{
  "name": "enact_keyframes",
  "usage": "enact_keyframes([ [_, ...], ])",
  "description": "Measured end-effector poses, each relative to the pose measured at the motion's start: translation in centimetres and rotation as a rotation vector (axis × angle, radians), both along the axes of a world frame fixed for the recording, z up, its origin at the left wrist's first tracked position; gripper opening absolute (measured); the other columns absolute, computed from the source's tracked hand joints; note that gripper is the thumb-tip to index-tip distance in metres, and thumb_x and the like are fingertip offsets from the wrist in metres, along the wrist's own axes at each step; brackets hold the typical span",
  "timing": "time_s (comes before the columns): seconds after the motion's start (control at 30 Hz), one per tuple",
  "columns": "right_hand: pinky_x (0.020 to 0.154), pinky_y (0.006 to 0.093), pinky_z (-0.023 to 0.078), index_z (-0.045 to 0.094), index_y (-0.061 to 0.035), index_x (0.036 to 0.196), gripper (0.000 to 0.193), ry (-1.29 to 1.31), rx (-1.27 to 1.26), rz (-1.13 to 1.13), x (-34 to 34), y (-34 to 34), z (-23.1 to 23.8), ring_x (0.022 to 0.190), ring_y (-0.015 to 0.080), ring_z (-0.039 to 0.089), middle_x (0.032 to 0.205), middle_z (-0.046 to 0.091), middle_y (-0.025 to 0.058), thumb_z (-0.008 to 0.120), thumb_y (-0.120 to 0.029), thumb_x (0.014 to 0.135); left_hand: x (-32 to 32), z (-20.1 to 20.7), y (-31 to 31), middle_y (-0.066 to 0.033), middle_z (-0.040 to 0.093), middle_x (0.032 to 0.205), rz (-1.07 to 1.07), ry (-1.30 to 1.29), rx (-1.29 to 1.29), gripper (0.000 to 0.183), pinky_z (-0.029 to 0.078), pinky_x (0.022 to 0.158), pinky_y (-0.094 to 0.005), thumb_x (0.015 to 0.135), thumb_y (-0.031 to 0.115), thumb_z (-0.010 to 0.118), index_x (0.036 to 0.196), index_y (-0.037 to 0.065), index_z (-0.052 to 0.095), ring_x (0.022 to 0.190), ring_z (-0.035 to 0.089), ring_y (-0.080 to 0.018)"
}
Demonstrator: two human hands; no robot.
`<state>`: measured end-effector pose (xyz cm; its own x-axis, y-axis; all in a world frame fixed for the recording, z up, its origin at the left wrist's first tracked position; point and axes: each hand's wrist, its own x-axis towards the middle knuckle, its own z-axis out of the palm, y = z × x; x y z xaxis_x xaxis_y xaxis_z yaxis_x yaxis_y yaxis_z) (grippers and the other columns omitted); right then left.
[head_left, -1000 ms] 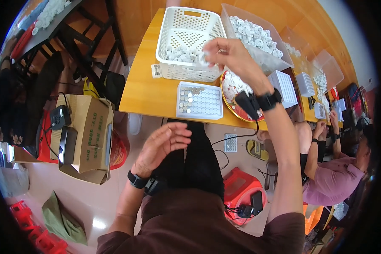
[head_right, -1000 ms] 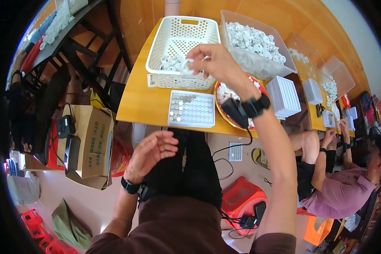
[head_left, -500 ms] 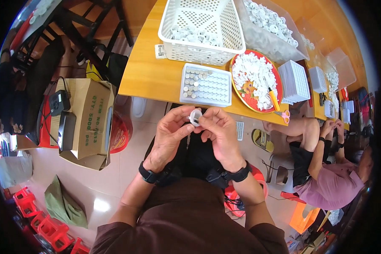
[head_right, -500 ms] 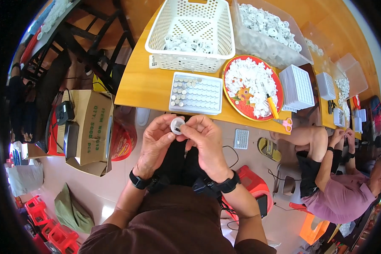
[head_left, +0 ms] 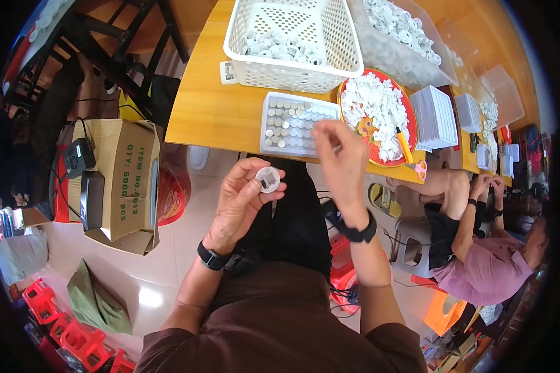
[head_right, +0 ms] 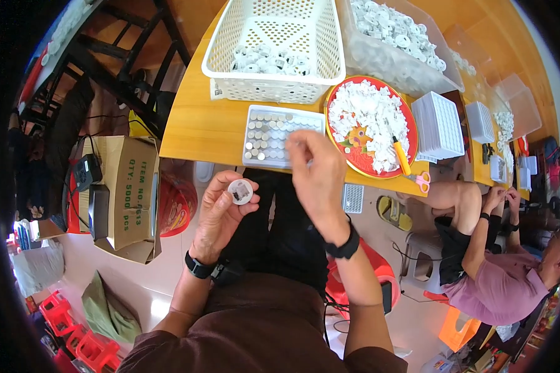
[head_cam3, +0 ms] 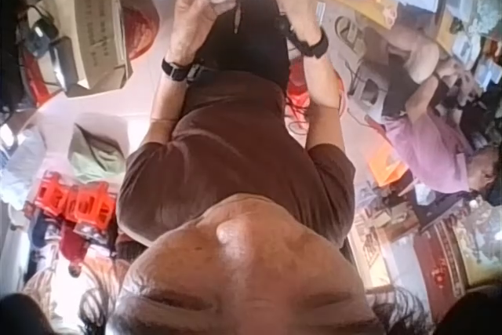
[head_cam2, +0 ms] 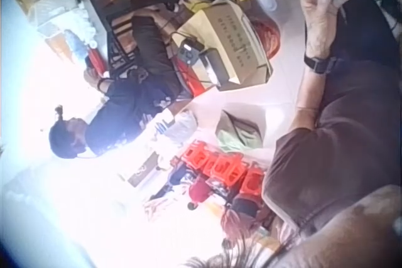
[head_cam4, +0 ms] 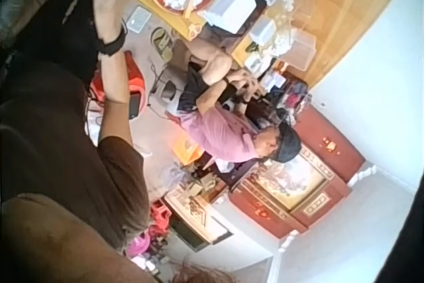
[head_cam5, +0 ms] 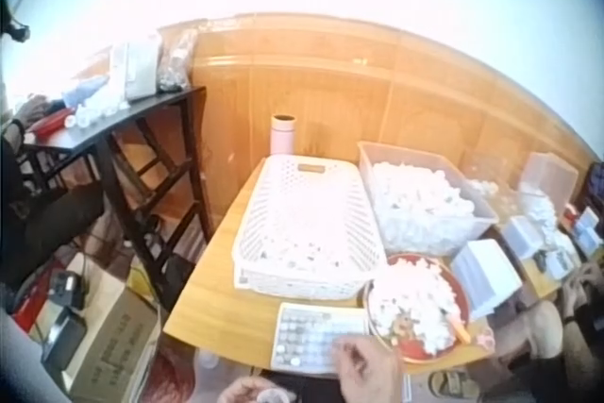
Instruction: Assembling small LED components into white plastic housings at a workshop table.
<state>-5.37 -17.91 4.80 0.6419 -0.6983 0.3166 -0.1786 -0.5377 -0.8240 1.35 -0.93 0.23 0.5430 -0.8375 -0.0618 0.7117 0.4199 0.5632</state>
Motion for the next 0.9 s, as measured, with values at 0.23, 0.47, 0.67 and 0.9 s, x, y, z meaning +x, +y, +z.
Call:
enact_keyframes([
  [0.23, 0.061, 0.0396, 0.045, 0.063, -0.0009, 0.082, 0.006, 0.164, -0.345, 0.005, 3.3, -3.5, -1.1, 0.07, 0.0327, 0.058, 0.075, 0.056, 0.0136, 0.062, -0.004, 0.076, -0.4, -0.1, 0.2, -0.0175, 0.059, 0.107, -0.035, -0.004, 0.037, 0.036, 0.054, 0.08, -0.0317, 0.086, 0.026, 0.063, 0.113, 0.005, 0.05, 0.091, 0.064, -0.0212],
  [0.47, 0.062, 0.0406, 0.045, 0.063, -0.0007, 0.079, 0.006, 0.163, -0.354, 0.074, 4.0, -4.0, -1.7, 0.071, 0.0338, 0.057, 0.073, 0.056, 0.0144, 0.061, 0.001, 0.073, -0.4, 0.0, 0.3, -0.0187, 0.061, 0.106, -0.048, 0.031, 0.063, 0.041, 0.054, 0.078, -0.0299, 0.088, 0.03, 0.059, 0.117, 0.001, 0.05, 0.085, 0.064, -0.0198],
  [0.67, 0.063, 0.0359, 0.047, 0.063, 0.0003, 0.08, 0.009, 0.077, -0.25, 0.142, 3.0, -3.1, -0.9, 0.069, 0.0312, 0.059, 0.077, 0.06, 0.0139, 0.059, 0.005, 0.073, -0.6, -0.2, 0.3, -0.0191, 0.061, 0.106, -0.048, 0.07, 0.073, 0.036, 0.053, 0.08, -0.0302, 0.092, 0.025, 0.053, 0.117, -0.001, 0.053, 0.086, 0.064, -0.0195],
  [0.9, 0.062, 0.0297, 0.048, 0.062, -0.0001, 0.084, 0.012, 0.054, 0.031, 0.305, -2.3, 3.4, 1.6, 0.071, 0.0259, 0.062, 0.078, 0.062, 0.012, 0.063, 0.006, 0.073, -0.8, -0.9, -0.1, -0.0117, 0.062, 0.102, -0.024, 0.097, 0.129, 0.032, 0.054, 0.079, -0.0292, 0.092, 0.022, 0.055, 0.115, 0.0, 0.057, 0.087, 0.063, -0.0171],
])
